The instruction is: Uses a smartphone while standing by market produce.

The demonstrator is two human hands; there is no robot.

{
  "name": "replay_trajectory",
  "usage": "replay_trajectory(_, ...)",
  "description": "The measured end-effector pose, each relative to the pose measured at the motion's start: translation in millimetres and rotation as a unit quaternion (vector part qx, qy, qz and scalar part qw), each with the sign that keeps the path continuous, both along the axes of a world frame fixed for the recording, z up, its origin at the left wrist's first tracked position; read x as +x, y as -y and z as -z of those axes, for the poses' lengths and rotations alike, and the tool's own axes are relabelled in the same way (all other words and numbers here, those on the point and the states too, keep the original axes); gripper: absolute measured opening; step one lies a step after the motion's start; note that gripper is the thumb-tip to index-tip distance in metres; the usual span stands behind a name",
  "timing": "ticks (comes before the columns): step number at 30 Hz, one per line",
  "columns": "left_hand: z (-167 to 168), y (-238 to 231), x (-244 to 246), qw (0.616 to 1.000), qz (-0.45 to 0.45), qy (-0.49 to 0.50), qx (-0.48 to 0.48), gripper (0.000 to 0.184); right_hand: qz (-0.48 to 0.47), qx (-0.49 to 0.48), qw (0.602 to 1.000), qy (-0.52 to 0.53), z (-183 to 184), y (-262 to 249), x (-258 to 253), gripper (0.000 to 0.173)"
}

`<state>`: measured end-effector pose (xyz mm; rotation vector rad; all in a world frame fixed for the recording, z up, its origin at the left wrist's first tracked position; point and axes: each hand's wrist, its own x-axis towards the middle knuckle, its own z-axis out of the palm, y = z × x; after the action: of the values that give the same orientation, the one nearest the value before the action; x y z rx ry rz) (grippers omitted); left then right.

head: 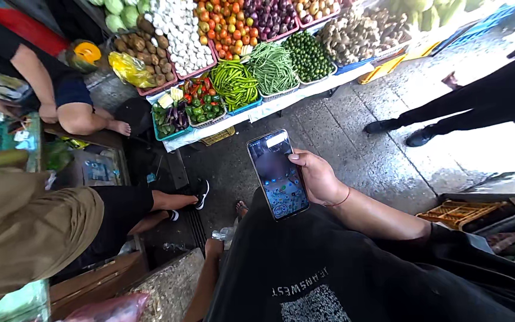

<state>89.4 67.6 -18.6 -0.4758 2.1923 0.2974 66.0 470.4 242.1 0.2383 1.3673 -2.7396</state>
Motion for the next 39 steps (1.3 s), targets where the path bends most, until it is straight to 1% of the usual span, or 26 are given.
replay_trajectory(4, 9, 0, 0, 1.000, 0.003, -0.020, 0.010, 0.045, -0.003, -0.015, 1.000, 0.004, 2, -2, 0, 0.044)
replay_trajectory(9, 15, 0, 2, 1.000, -0.004, -0.015, 0.019, 0.043, -0.003, -0.017, 1.000, -0.003, 3, -3, 0, 0.048)
replay_trajectory(13, 5, -3, 4, 1.000, -0.005, -0.007, 0.023, 0.043, -0.003, -0.014, 1.000, -0.002, 2, -4, 1, 0.049)
replay_trajectory(18, 4, -4, 8, 1.000, 0.014, 0.005, 0.015, 0.043, -0.006, -0.014, 1.000, 0.001, 4, -5, 1, 0.048)
replay_trajectory(21, -5, -9, 8, 0.999, 0.035, 0.007, 0.020, 0.041, -0.002, -0.015, 1.000, 0.004, 3, -6, 2, 0.047)
replay_trajectory(25, -19, -17, 7, 1.000, 0.016, 0.009, 0.026, 0.040, 0.001, -0.010, 1.000, 0.007, 1, -6, 1, 0.052)
replay_trajectory(28, -20, -19, 4, 1.000, -0.002, 0.005, 0.030, 0.041, 0.004, -0.015, 1.000, 0.004, 1, -6, 1, 0.056)
replay_trajectory(30, -17, -18, 3, 0.999, -0.008, 0.005, 0.032, 0.040, 0.005, -0.019, 1.000, 0.007, 1, -6, 1, 0.055)
replay_trajectory(33, -15, -18, 1, 0.999, -0.005, 0.006, 0.033, 0.040, 0.002, -0.024, 1.000, 0.014, 2, -7, 1, 0.047)
replay_trajectory(35, -7, -15, 1, 1.000, 0.005, 0.002, 0.031, 0.041, 0.002, -0.014, 1.000, 0.013, 1, -8, 1, 0.043)
replay_trajectory(39, -2, -12, 1, 0.999, 0.001, -0.004, 0.039, 0.041, 0.015, 0.000, 1.000, 0.010, 0, -7, 0, 0.039)
